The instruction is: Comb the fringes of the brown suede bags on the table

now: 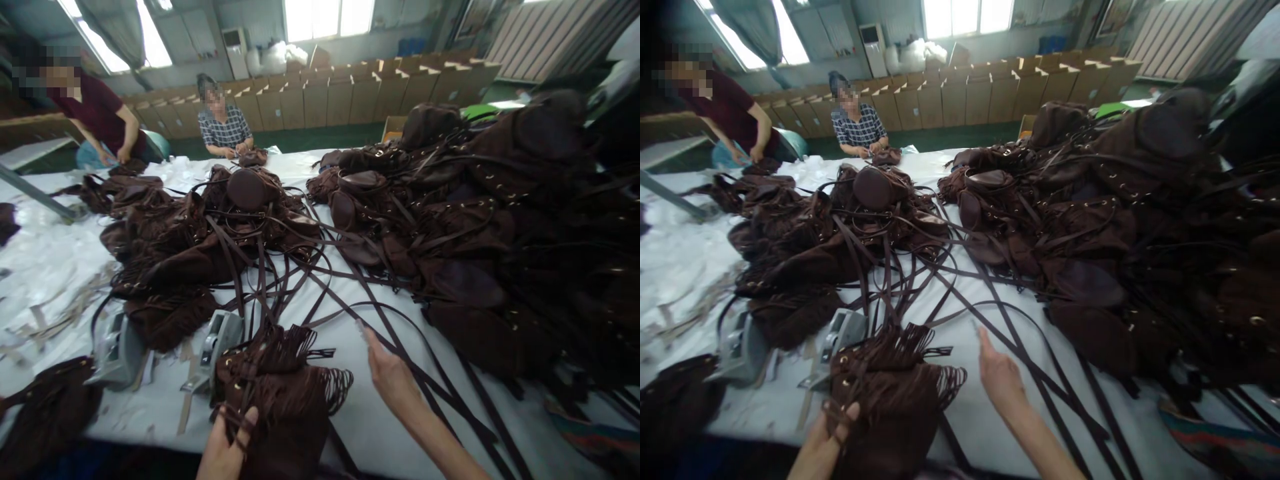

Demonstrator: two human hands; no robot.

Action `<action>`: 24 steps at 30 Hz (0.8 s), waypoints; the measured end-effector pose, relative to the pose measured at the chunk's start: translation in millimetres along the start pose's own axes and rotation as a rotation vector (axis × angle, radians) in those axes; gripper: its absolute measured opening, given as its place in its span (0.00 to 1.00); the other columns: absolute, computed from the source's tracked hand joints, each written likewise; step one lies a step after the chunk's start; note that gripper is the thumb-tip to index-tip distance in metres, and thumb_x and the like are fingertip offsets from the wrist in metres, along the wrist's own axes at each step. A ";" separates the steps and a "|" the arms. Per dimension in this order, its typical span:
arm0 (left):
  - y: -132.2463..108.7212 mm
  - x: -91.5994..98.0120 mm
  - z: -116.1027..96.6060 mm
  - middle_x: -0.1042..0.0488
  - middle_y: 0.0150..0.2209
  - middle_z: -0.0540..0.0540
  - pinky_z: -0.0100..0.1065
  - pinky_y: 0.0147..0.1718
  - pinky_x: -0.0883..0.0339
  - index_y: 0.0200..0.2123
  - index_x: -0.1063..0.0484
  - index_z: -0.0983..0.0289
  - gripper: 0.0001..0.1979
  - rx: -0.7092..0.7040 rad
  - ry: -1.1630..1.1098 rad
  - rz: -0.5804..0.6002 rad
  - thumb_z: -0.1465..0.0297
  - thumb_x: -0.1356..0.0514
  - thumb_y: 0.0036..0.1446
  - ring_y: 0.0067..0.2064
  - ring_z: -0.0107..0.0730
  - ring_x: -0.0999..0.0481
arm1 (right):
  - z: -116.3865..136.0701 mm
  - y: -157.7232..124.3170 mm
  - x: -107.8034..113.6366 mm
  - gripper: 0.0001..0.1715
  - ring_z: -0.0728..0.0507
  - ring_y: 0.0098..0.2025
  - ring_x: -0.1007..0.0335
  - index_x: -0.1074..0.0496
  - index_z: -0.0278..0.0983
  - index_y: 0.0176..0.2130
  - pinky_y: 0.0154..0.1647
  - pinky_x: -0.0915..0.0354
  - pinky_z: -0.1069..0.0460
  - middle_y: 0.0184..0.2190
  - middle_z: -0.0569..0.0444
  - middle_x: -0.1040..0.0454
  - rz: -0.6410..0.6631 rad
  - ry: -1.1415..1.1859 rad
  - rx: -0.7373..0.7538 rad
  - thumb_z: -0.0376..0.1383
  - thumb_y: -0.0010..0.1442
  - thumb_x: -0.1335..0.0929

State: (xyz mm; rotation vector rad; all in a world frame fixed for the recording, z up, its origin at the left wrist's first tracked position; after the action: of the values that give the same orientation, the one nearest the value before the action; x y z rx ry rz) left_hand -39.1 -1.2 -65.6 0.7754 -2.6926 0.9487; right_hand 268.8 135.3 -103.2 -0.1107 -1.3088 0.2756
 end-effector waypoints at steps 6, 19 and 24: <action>9.2 -21.2 -3.9 0.27 0.52 0.64 0.47 0.59 0.43 0.46 0.28 0.64 0.30 0.098 -0.102 0.044 0.46 0.42 0.49 0.62 0.50 0.39 | 154.5 -59.0 -25.1 0.39 0.44 0.27 0.25 0.53 0.32 0.65 0.29 0.31 0.52 0.32 0.46 0.21 0.006 0.186 0.693 0.32 0.58 0.38; 15.1 1.3 13.3 0.21 0.39 0.62 0.44 0.53 0.35 0.41 0.28 0.66 0.32 0.141 -0.057 0.051 0.48 0.33 0.38 0.52 0.54 0.26 | -36.5 11.1 -31.6 0.31 0.41 0.28 0.23 0.40 0.29 0.60 0.28 0.32 0.52 0.23 0.46 0.24 0.022 -0.326 -0.125 0.23 0.58 0.42; 9.6 -17.5 19.8 0.20 0.38 0.63 0.50 0.54 0.36 0.38 0.26 0.65 0.28 0.335 -0.294 0.201 0.57 0.28 0.34 0.51 0.56 0.25 | 66.0 -40.6 -59.3 0.39 0.46 0.26 0.27 0.48 0.37 0.65 0.27 0.34 0.55 0.27 0.50 0.23 -0.079 -0.139 0.525 0.25 0.56 0.39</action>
State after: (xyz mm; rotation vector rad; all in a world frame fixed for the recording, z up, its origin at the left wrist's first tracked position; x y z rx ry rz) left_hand -29.3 0.0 -91.9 0.7653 -2.9458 1.4668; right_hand 197.1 75.7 -132.1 0.4095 -1.3352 0.5567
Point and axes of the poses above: each hand's wrist, its own y-axis towards the middle knuckle, its own x-axis out of the back of the hand, z = x × y, the point moved 4 cm from there along y, towards the middle knuckle
